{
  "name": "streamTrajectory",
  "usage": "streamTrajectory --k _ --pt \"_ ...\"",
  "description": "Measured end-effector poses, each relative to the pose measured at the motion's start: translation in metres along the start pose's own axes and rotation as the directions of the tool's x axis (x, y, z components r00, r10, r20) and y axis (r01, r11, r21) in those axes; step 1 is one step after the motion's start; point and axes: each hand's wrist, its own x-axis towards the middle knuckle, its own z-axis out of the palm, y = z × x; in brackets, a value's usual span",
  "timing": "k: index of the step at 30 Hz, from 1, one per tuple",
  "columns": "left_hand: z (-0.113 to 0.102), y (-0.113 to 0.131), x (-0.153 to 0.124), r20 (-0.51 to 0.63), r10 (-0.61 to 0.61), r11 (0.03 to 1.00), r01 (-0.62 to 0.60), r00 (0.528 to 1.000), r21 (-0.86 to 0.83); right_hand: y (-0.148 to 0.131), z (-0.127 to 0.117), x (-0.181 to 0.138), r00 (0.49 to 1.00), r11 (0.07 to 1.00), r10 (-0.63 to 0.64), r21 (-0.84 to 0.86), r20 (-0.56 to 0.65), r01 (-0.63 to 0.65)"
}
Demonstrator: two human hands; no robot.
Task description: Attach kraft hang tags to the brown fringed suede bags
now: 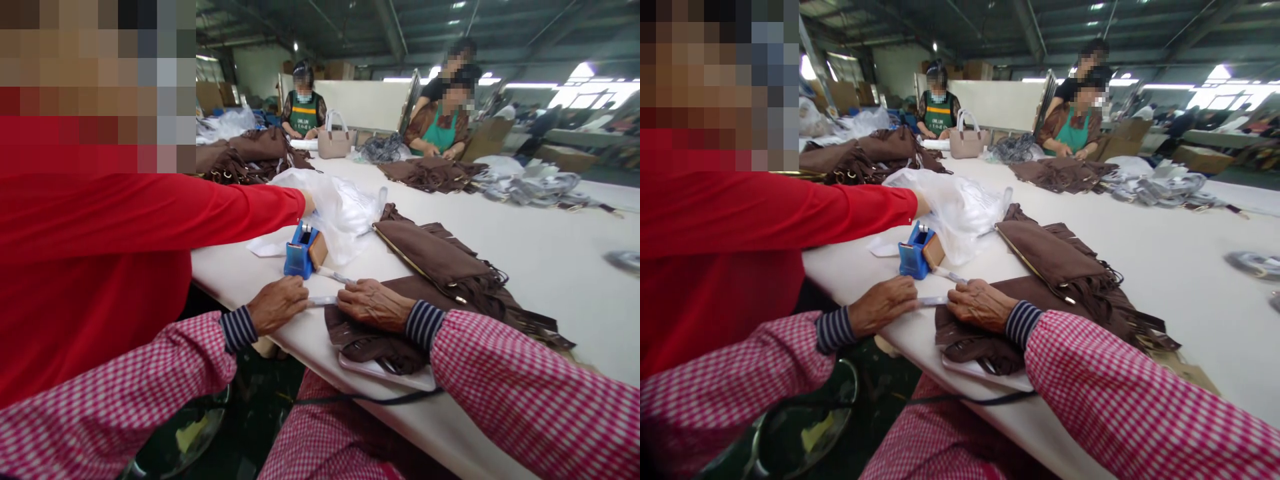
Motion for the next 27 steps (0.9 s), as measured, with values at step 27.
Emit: streamTrajectory --k 27 --pt "-0.010 0.015 0.068 0.333 -0.359 0.826 0.463 0.872 -0.322 -0.012 -0.015 -0.009 0.982 0.973 0.180 0.132 0.063 -0.187"
